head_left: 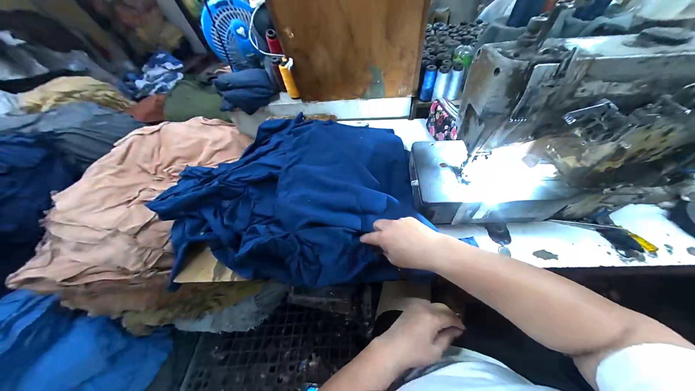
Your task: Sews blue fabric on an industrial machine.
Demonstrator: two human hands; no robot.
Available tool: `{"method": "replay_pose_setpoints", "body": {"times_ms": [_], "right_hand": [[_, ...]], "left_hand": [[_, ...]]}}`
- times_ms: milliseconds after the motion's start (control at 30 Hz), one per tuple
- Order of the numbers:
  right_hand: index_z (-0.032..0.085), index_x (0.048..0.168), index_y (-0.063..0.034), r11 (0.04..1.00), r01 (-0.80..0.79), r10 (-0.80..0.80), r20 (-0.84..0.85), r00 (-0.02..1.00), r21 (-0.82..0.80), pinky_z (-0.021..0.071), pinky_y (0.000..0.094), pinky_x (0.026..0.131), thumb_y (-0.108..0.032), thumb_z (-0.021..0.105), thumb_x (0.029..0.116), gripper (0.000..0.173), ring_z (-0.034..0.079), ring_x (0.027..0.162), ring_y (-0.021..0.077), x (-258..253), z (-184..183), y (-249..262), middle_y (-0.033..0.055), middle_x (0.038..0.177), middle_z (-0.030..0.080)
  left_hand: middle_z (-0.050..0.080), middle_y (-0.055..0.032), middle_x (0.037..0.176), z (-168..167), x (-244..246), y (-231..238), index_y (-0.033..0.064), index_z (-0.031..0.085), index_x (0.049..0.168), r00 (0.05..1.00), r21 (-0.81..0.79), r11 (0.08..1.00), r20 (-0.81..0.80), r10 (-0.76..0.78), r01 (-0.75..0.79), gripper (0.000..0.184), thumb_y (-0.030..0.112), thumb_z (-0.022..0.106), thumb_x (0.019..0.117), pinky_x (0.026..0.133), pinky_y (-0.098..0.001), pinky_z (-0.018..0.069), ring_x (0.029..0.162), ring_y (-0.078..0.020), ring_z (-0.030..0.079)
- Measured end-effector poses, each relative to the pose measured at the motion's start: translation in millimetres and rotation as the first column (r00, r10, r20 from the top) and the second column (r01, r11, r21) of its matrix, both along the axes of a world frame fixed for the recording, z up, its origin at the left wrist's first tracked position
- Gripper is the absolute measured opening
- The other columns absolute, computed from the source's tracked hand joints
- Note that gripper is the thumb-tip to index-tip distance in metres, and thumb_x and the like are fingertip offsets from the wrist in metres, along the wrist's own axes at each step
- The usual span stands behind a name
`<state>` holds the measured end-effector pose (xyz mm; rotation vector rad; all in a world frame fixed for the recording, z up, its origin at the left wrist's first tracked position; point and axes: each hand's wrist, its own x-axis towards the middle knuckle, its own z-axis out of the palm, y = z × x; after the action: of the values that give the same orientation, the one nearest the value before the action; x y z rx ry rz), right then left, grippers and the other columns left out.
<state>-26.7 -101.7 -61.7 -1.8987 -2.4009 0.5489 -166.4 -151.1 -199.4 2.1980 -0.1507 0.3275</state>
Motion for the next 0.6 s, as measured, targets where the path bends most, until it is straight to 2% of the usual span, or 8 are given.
{"method": "replay_pose_setpoints", "body": {"times_ms": [67,167,267,333,367,433,500,600], "right_hand": [[0.062,0.14,-0.0162,0.995,0.088,-0.087,0.029,0.996,-0.05,0.0527,0.0639,0.086,-0.007,0.052,0.1001,0.042,0.064,0.111,0.0432,0,-22,25,0.0221,0.134,0.059],[0.072,0.122,-0.0119,0.959,0.077,-0.035,-0.158,0.987,0.271,0.0566,0.0591,0.079,-0.01,0.054,0.0984,0.03,0.068,0.103,0.0367,-6,-22,25,0.0175,0.129,0.064],[0.073,0.1,-0.0081,0.672,0.023,0.164,-0.178,0.97,0.74,0.0588,0.0457,0.063,-0.006,0.061,0.0931,0.014,0.073,0.081,0.0263,-41,23,-4,0.0093,0.088,0.074],[0.071,0.092,-0.0068,0.456,0.006,0.228,-0.123,0.966,0.89,0.0503,0.0353,0.053,-0.006,0.057,0.0981,0.015,0.065,0.064,0.0207,-64,65,-29,0.0047,0.069,0.065],[0.072,0.092,-0.0059,0.402,0.013,0.223,-0.112,0.968,0.916,0.0459,0.0322,0.05,-0.007,0.056,0.0996,0.018,0.061,0.059,0.019,-69,82,-40,0.0038,0.065,0.061],[0.074,0.098,-0.0055,0.398,0.063,0.14,-0.128,0.982,0.915,0.0445,0.0299,0.048,-0.008,0.057,0.0982,0.017,0.06,0.054,0.0167,-64,107,-61,0.0024,0.062,0.061],[0.074,0.109,-0.0071,0.481,0.15,0.018,-0.18,0.983,0.864,0.0487,0.0328,0.046,-0.009,0.062,0.0924,0.02,0.062,0.054,0.0171,-40,110,-76,0.0014,0.063,0.063],[0.064,0.124,-0.0119,0.811,0.365,-0.314,-0.186,0.931,0.457,0.0554,0.0534,0.06,-0.015,0.059,0.0979,0.026,0.07,0.069,0.0328,14,72,-89,0.011,0.077,0.069]], "left_hand": [[0.075,-0.0087,0.106,-6,-20,0,0.0024,0.075,0.105,0.982,-0.13,0.976,0.054,0.183,-0.175,0.016,0.009,0.061,0.1006,0.094,-0.0314,0.0581,0.1,-0.0137,0.072],[0.07,-0.0094,0.119,1,-46,5,0.0043,0.068,0.12,0.797,-0.403,0.789,0.198,0.571,-0.465,0.023,0.011,0.065,0.0986,0.084,-0.0333,0.0639,0.099,-0.0154,0.072],[0.064,0.0079,0.13,50,-59,33,0.0259,0.048,0.137,0.501,-0.517,0.626,0.378,0.779,-0.583,0.057,0.028,0.079,0.0895,0.095,-0.0309,0.0591,0.114,-0.0098,0.066],[0.058,0.0194,0.133,100,-70,55,0.0301,0.036,0.144,0.287,-0.425,0.592,0.589,0.755,-0.685,0.077,0.037,0.084,0.0841,0.1,-0.0195,0.0531,0.119,0.0039,0.059],[0.051,0.0179,0.141,122,-77,65,0.0253,0.03,0.151,0.205,-0.323,0.544,0.685,0.699,-0.775,0.08,0.038,0.079,0.0892,0.106,-0.0167,0.0444,0.127,0.0072,0.051],[0.05,-0.0092,0.142,158,-84,89,-0.0027,0.041,0.142,0.074,-0.131,0.305,0.813,0.577,-0.943,0.06,0.029,0.065,0.0979,0.114,-0.0282,0.0348,0.134,-0.0087,0.046],[0.062,-0.0256,0.119,183,-70,111,-0.0089,0.061,0.111,0.154,0.084,0.154,0.839,0.522,-0.984,0.033,0.021,0.06,0.0978,0.107,-0.0416,0.0428,0.119,-0.0267,0.059],[0.071,-0.02,0.118,172,-26,144,0.003,0.074,0.103,0.721,0.629,0.409,0.383,0.577,-0.662,0.024,-0.002,0.057,0.0855,0.095,-0.0631,0.0482,0.114,-0.0415,0.065]]}}
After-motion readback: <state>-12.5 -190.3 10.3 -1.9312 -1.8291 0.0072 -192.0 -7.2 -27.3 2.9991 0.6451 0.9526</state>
